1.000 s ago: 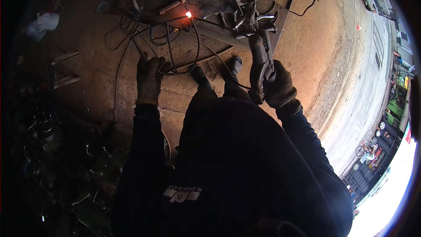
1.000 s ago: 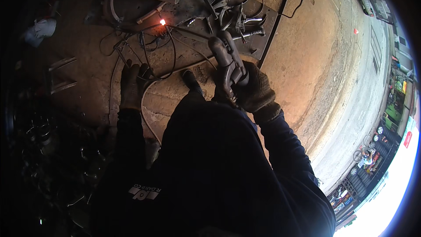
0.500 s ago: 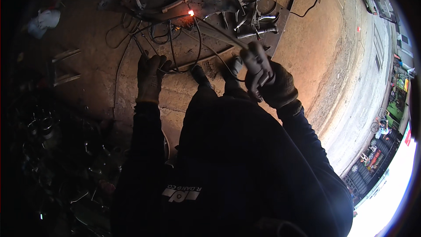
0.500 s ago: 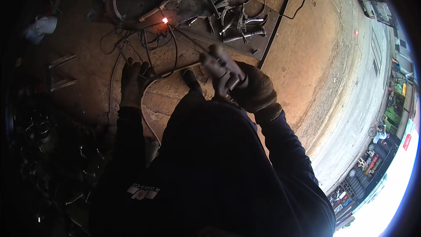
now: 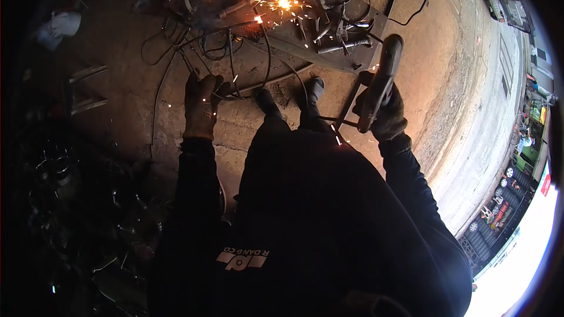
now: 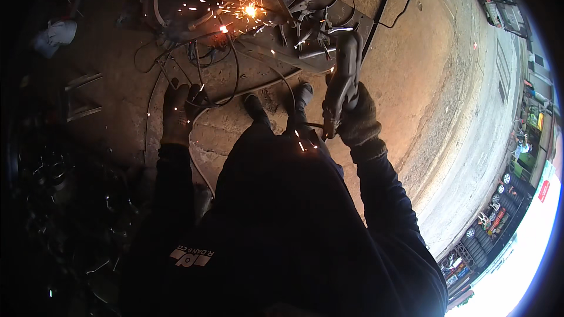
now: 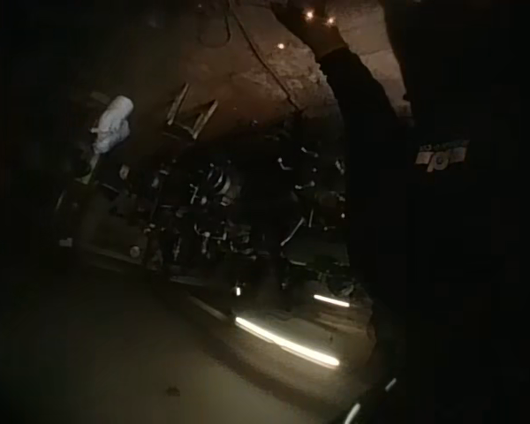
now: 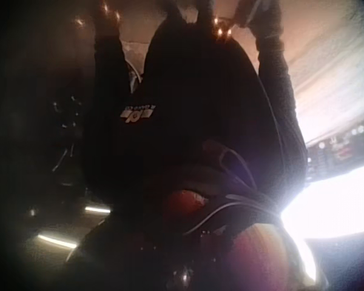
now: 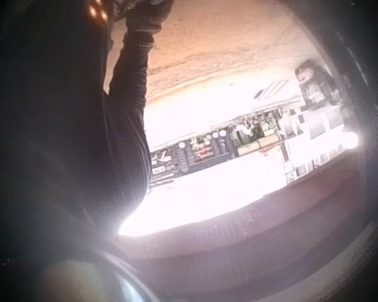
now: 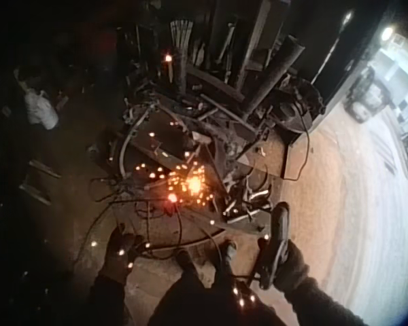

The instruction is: The person constructs a curved metal frame by tapping the metal pieces with a hammer, welding metal rods onto the structure using an electrode holder, and hammering the welded joints.

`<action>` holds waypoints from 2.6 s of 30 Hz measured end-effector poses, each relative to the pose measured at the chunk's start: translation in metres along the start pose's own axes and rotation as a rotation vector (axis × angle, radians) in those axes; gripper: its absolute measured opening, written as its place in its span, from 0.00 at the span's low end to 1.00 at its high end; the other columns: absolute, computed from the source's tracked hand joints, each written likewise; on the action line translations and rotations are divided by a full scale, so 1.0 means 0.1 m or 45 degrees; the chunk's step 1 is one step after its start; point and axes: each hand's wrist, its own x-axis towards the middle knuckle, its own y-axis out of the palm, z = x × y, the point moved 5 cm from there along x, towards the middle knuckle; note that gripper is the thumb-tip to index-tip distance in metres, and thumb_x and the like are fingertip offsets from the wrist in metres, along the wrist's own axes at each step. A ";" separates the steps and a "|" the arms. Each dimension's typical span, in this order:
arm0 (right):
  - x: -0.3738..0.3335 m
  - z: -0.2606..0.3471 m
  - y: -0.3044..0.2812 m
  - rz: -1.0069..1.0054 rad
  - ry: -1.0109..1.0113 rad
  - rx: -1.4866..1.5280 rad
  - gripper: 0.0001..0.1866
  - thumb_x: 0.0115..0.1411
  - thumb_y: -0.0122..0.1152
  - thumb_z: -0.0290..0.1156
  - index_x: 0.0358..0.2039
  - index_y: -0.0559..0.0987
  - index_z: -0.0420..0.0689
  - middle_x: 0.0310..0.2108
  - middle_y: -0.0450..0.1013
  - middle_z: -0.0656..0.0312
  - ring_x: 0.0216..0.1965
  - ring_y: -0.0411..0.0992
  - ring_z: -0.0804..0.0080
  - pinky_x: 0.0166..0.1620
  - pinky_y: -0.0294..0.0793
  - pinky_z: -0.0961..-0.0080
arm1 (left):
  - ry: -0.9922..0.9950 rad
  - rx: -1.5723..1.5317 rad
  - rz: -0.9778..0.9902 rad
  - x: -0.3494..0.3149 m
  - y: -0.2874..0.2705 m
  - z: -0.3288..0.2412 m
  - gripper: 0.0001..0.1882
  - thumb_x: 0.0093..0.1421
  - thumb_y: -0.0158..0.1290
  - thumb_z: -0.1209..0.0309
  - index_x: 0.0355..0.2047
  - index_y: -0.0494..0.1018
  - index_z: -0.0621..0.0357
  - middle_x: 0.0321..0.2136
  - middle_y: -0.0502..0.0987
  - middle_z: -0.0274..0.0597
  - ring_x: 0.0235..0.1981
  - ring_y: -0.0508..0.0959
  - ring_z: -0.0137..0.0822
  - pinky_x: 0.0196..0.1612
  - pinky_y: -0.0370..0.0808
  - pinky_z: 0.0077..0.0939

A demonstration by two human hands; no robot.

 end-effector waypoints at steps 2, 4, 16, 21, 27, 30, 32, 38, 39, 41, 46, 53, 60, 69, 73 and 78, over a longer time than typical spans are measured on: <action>-0.01 0.06 -0.08 -0.044 -0.062 -0.450 0.26 0.58 0.69 0.32 0.56 0.75 0.42 0.39 0.80 0.58 0.41 0.81 0.66 0.44 0.81 0.68 | 0.014 0.060 -0.026 0.00 -0.06 0.04 0.39 0.63 0.60 0.69 0.69 0.52 0.54 0.49 0.70 0.45 0.50 0.77 0.41 0.54 0.81 0.46; -0.06 0.48 0.20 0.091 -0.163 -0.961 0.31 0.52 0.74 0.36 0.57 0.76 0.43 0.44 0.81 0.55 0.45 0.81 0.59 0.49 0.79 0.65 | 0.025 0.032 -0.068 -0.06 -0.03 0.00 0.34 0.63 0.61 0.70 0.64 0.56 0.57 0.46 0.70 0.44 0.48 0.78 0.40 0.51 0.82 0.42; -0.11 0.38 0.46 0.333 -0.542 -1.361 0.42 0.40 0.82 0.39 0.57 0.76 0.41 0.38 0.81 0.55 0.40 0.81 0.54 0.44 0.80 0.62 | -0.017 0.087 -0.163 -0.15 0.12 -0.13 0.17 0.62 0.59 0.72 0.47 0.64 0.49 0.37 0.68 0.33 0.41 0.77 0.33 0.46 0.83 0.38; -0.08 0.29 0.45 0.293 -0.622 -1.468 0.47 0.36 0.84 0.43 0.58 0.74 0.42 0.36 0.80 0.54 0.38 0.81 0.52 0.43 0.80 0.60 | -0.028 0.083 -0.211 -0.18 0.11 -0.14 0.12 0.63 0.59 0.72 0.41 0.66 0.49 0.34 0.68 0.31 0.39 0.78 0.31 0.44 0.83 0.35; -0.08 0.41 0.54 0.255 -0.509 -1.449 0.47 0.37 0.84 0.42 0.58 0.74 0.43 0.36 0.80 0.53 0.38 0.81 0.52 0.43 0.80 0.59 | -0.029 0.089 -0.209 -0.21 0.14 -0.17 0.10 0.63 0.59 0.70 0.41 0.69 0.51 0.35 0.70 0.32 0.39 0.78 0.31 0.44 0.83 0.34; -0.07 0.39 0.54 0.244 -0.510 -1.475 0.46 0.38 0.83 0.41 0.59 0.74 0.43 0.36 0.80 0.53 0.39 0.81 0.52 0.43 0.80 0.59 | -0.036 0.110 -0.216 -0.21 0.14 -0.17 0.10 0.64 0.59 0.70 0.41 0.69 0.52 0.35 0.70 0.32 0.39 0.78 0.31 0.44 0.83 0.34; -0.06 0.36 0.52 0.248 -0.501 -1.466 0.46 0.38 0.83 0.41 0.59 0.74 0.43 0.36 0.80 0.53 0.39 0.81 0.52 0.44 0.80 0.58 | -0.043 0.106 -0.213 -0.21 0.15 -0.17 0.10 0.64 0.59 0.70 0.41 0.69 0.52 0.35 0.70 0.32 0.39 0.77 0.31 0.44 0.83 0.35; -0.05 0.38 0.54 0.231 -0.535 -1.471 0.45 0.39 0.82 0.40 0.59 0.74 0.46 0.35 0.80 0.53 0.38 0.80 0.51 0.42 0.80 0.59 | -0.028 0.084 -0.220 -0.19 0.08 -0.14 0.11 0.65 0.59 0.68 0.43 0.69 0.55 0.36 0.72 0.34 0.38 0.78 0.32 0.43 0.82 0.37; -0.05 0.39 0.54 0.224 -0.534 -1.497 0.45 0.39 0.82 0.40 0.60 0.74 0.47 0.34 0.80 0.53 0.37 0.80 0.51 0.41 0.80 0.59 | -0.047 0.263 -0.283 -0.17 0.05 -0.14 0.13 0.65 0.59 0.68 0.45 0.69 0.57 0.38 0.74 0.37 0.38 0.78 0.35 0.43 0.82 0.37; -0.06 0.27 0.48 0.196 -0.751 -1.486 0.47 0.37 0.83 0.41 0.60 0.72 0.50 0.33 0.79 0.57 0.35 0.80 0.52 0.38 0.79 0.58 | -0.103 0.617 -0.367 -0.09 -0.08 -0.15 0.21 0.64 0.61 0.64 0.50 0.69 0.63 0.44 0.77 0.46 0.39 0.80 0.42 0.45 0.82 0.41; -0.05 0.26 0.48 0.207 -0.785 -1.604 0.31 0.51 0.72 0.38 0.56 0.75 0.48 0.34 0.79 0.55 0.35 0.80 0.52 0.36 0.80 0.59 | -0.075 0.231 -0.470 -0.15 -0.04 -0.08 0.23 0.58 0.67 0.66 0.51 0.72 0.56 0.41 0.77 0.39 0.38 0.79 0.35 0.40 0.80 0.35; 0.04 0.17 0.47 0.248 -0.528 -1.457 0.33 0.44 0.79 0.36 0.51 0.76 0.46 0.31 0.78 0.57 0.31 0.80 0.59 0.35 0.80 0.65 | -0.126 0.500 -0.388 -0.12 -0.06 -0.13 0.28 0.63 0.61 0.62 0.59 0.65 0.60 0.43 0.73 0.45 0.39 0.78 0.41 0.44 0.82 0.41; -0.03 0.23 0.40 0.102 -0.498 -1.147 0.22 0.61 0.63 0.34 0.54 0.78 0.41 0.33 0.80 0.58 0.34 0.82 0.67 0.36 0.80 0.73 | -0.059 0.304 -0.146 -0.16 0.04 -0.18 0.22 0.59 0.64 0.60 0.46 0.71 0.59 0.39 0.75 0.39 0.42 0.79 0.33 0.49 0.80 0.34; -0.03 0.18 0.37 0.116 -0.209 -1.069 0.26 0.55 0.68 0.31 0.56 0.76 0.45 0.36 0.80 0.58 0.38 0.80 0.65 0.41 0.79 0.70 | -0.224 0.288 -0.215 -0.19 0.08 -0.29 0.16 0.62 0.60 0.67 0.46 0.69 0.56 0.42 0.70 0.40 0.43 0.77 0.37 0.46 0.83 0.41; 0.00 0.33 0.47 0.247 0.076 -0.912 0.30 0.50 0.71 0.28 0.55 0.77 0.47 0.39 0.80 0.55 0.43 0.80 0.54 0.46 0.78 0.65 | -0.267 0.268 -0.117 -0.17 0.06 -0.33 0.23 0.61 0.60 0.68 0.54 0.66 0.59 0.43 0.69 0.42 0.44 0.77 0.39 0.48 0.83 0.43; -0.06 0.34 0.44 0.152 -0.135 -0.853 0.30 0.53 0.69 0.28 0.58 0.75 0.50 0.40 0.79 0.55 0.43 0.80 0.56 0.46 0.77 0.67 | -0.152 0.308 -0.098 -0.19 0.07 -0.32 0.49 0.58 0.64 0.66 0.70 0.47 0.72 0.47 0.70 0.47 0.46 0.78 0.38 0.49 0.82 0.36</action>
